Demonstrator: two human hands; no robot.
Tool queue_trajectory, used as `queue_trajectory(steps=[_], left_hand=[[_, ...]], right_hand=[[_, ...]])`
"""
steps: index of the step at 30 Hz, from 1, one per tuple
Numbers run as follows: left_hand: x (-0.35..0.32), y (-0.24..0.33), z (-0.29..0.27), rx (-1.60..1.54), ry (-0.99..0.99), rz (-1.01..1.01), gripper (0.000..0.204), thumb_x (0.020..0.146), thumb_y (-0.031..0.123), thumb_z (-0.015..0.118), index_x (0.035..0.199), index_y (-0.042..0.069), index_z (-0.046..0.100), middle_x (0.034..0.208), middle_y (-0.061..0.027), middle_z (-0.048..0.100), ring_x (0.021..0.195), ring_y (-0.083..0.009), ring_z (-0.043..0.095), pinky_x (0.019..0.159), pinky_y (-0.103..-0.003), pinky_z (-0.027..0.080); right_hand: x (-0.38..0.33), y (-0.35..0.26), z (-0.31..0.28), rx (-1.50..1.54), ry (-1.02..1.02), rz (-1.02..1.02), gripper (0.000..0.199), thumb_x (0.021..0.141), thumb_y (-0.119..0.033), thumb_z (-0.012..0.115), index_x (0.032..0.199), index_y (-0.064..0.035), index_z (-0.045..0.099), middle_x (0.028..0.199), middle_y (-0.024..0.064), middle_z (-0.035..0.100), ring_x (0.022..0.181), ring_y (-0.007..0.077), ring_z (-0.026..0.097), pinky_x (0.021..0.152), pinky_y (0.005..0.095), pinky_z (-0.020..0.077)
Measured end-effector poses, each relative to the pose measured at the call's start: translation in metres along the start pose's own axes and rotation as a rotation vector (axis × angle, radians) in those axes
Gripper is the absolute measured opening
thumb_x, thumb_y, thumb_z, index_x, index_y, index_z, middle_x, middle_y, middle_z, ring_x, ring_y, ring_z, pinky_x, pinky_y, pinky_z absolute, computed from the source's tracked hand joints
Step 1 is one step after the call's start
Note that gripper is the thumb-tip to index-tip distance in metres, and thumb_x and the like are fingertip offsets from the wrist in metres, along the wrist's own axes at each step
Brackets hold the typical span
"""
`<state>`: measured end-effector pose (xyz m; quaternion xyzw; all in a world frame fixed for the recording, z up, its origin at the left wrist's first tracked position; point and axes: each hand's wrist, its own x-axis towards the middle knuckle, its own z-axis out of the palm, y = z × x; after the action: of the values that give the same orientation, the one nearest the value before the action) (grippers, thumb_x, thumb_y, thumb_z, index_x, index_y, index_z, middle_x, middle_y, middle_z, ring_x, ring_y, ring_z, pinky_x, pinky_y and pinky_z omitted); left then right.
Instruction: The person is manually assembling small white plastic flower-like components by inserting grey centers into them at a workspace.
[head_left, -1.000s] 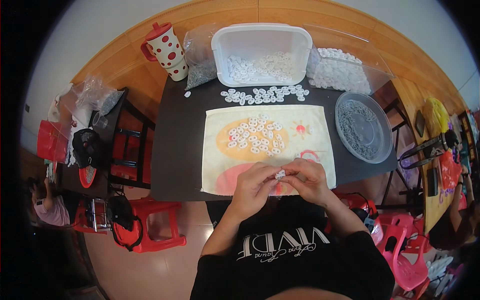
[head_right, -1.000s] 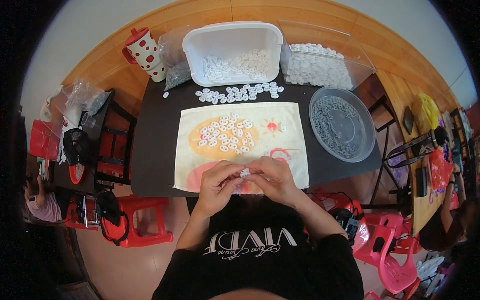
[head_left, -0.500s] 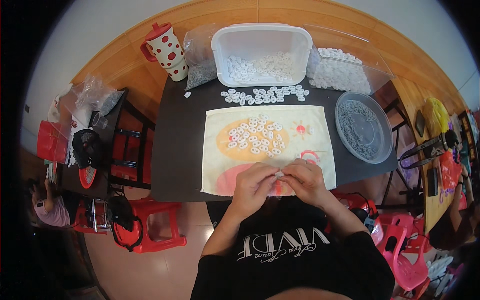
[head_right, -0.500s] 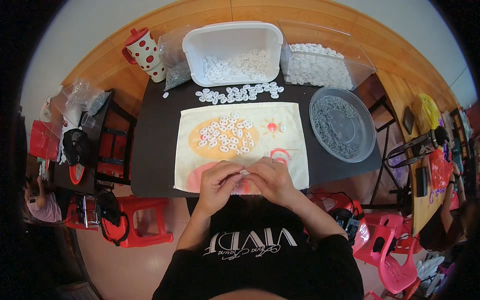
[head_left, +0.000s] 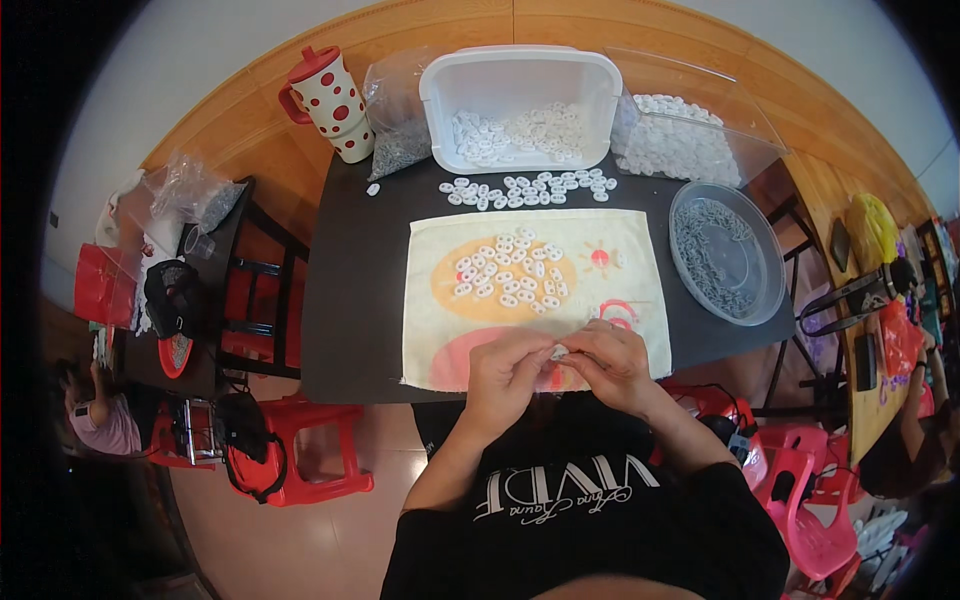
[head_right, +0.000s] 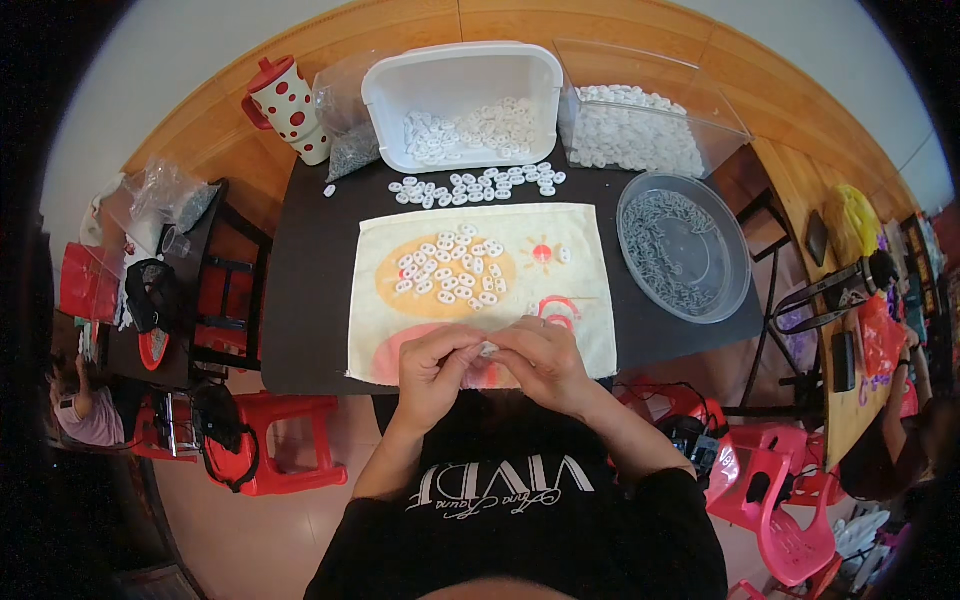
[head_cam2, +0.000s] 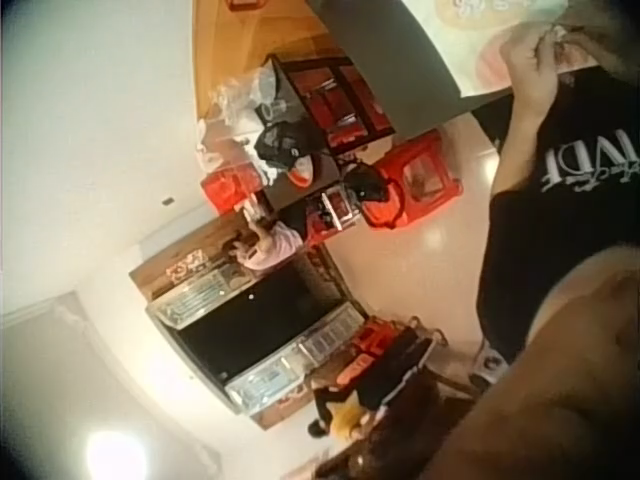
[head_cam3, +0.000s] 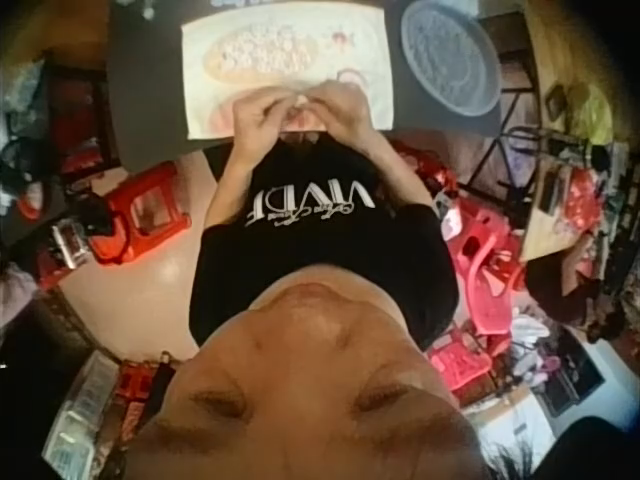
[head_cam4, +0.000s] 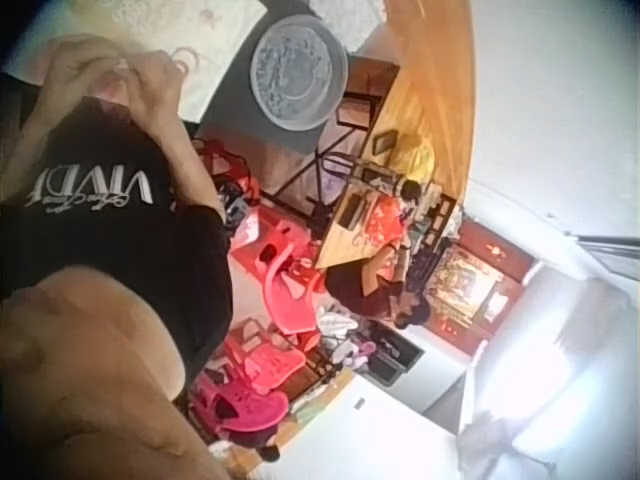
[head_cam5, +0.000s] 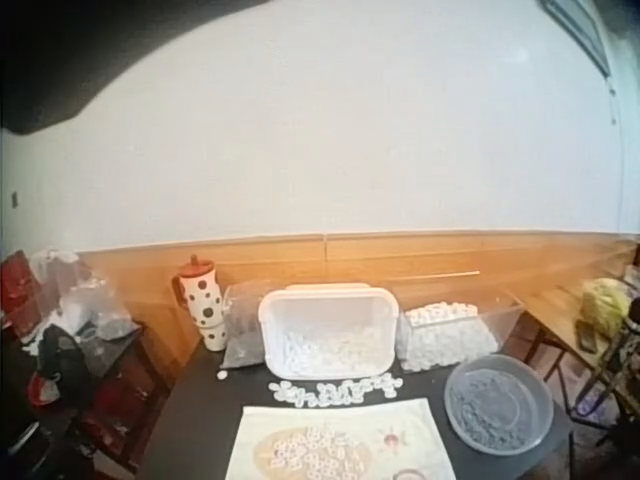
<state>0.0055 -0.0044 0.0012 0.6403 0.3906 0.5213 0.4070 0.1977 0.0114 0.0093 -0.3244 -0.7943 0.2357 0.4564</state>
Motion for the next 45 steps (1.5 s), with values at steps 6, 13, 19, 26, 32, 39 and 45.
queue_trajectory(steps=[6,13,19,26,32,39,45], left_hand=[[0.002,0.001,0.0,0.12,-0.012,0.05,0.013,0.089,-0.009,0.063,0.099,-0.004,0.069,0.091,-0.0123,0.071,0.079,-0.0185,0.067,0.069,-0.027,0.051],[0.006,0.001,0.004,0.418,-0.048,0.154,0.02,0.077,-0.011,0.06,0.094,-0.002,0.063,0.086,-0.0162,0.059,0.079,-0.0343,0.062,0.068,-0.04,0.05],[0.007,0.002,0.007,0.524,-0.085,0.182,0.026,0.073,-0.006,0.06,0.097,0.002,0.06,0.089,-0.015,0.056,0.086,-0.0361,0.059,0.069,-0.045,0.049],[0.009,0.003,0.009,0.643,-0.172,0.173,0.019,0.073,-0.003,0.061,0.091,0.0,0.057,0.09,-0.0164,0.053,0.088,-0.0363,0.057,0.071,-0.045,0.05],[0.012,0.01,0.011,0.674,-0.188,0.167,0.018,0.074,-0.005,0.058,0.091,-0.002,0.057,0.088,-0.0178,0.054,0.085,-0.038,0.057,0.071,-0.045,0.049],[0.015,0.013,0.012,0.677,-0.182,0.207,0.014,0.075,-0.005,0.058,0.089,-0.002,0.057,0.086,-0.0181,0.054,0.083,-0.038,0.058,0.07,-0.044,0.049],[0.014,0.012,0.008,0.522,-0.132,0.224,0.011,0.079,-0.006,0.062,0.089,-0.003,0.062,0.083,-0.0184,0.058,0.076,-0.0386,0.059,0.065,-0.043,0.048]], right_hand=[[-0.001,0.001,0.004,-0.03,0.033,0.002,0.024,0.075,0.005,0.075,0.097,0.0,0.068,0.079,0.0128,0.066,0.07,0.0287,0.064,0.06,0.0361,0.0482],[0.0,0.002,0.006,-0.227,-0.051,0.045,0.018,0.074,0.003,0.075,0.09,-0.001,0.068,0.084,0.012,0.066,0.076,0.031,0.063,0.064,0.0384,0.049],[0.001,-0.001,0.004,-0.29,-0.054,0.071,0.017,0.073,-0.001,0.072,0.089,-0.0032,0.067,0.084,0.0108,0.059,0.077,0.0335,0.06,0.064,0.0417,0.0478],[0.002,-0.004,-0.006,-0.245,-0.107,0.104,0.019,0.074,-0.002,0.072,0.093,-0.0033,0.067,0.087,0.012,0.058,0.079,0.0342,0.06,0.065,0.0424,0.0483],[0.003,0.005,-0.009,0.062,-0.081,0.202,0.014,0.08,0.001,0.067,0.094,-0.0013,0.066,0.083,0.0138,0.06,0.076,0.0334,0.06,0.064,0.0395,0.0467],[0.002,0.006,-0.004,0.019,-0.055,0.227,0.007,0.082,0.001,0.066,0.088,-0.0017,0.065,0.08,0.0137,0.06,0.074,0.035,0.06,0.062,0.0404,0.046],[-0.002,0.012,0.001,-0.042,-0.063,0.175,0.007,0.08,-0.001,0.066,0.087,-0.0029,0.065,0.081,0.0139,0.06,0.076,0.0354,0.06,0.064,0.0426,0.0463]])
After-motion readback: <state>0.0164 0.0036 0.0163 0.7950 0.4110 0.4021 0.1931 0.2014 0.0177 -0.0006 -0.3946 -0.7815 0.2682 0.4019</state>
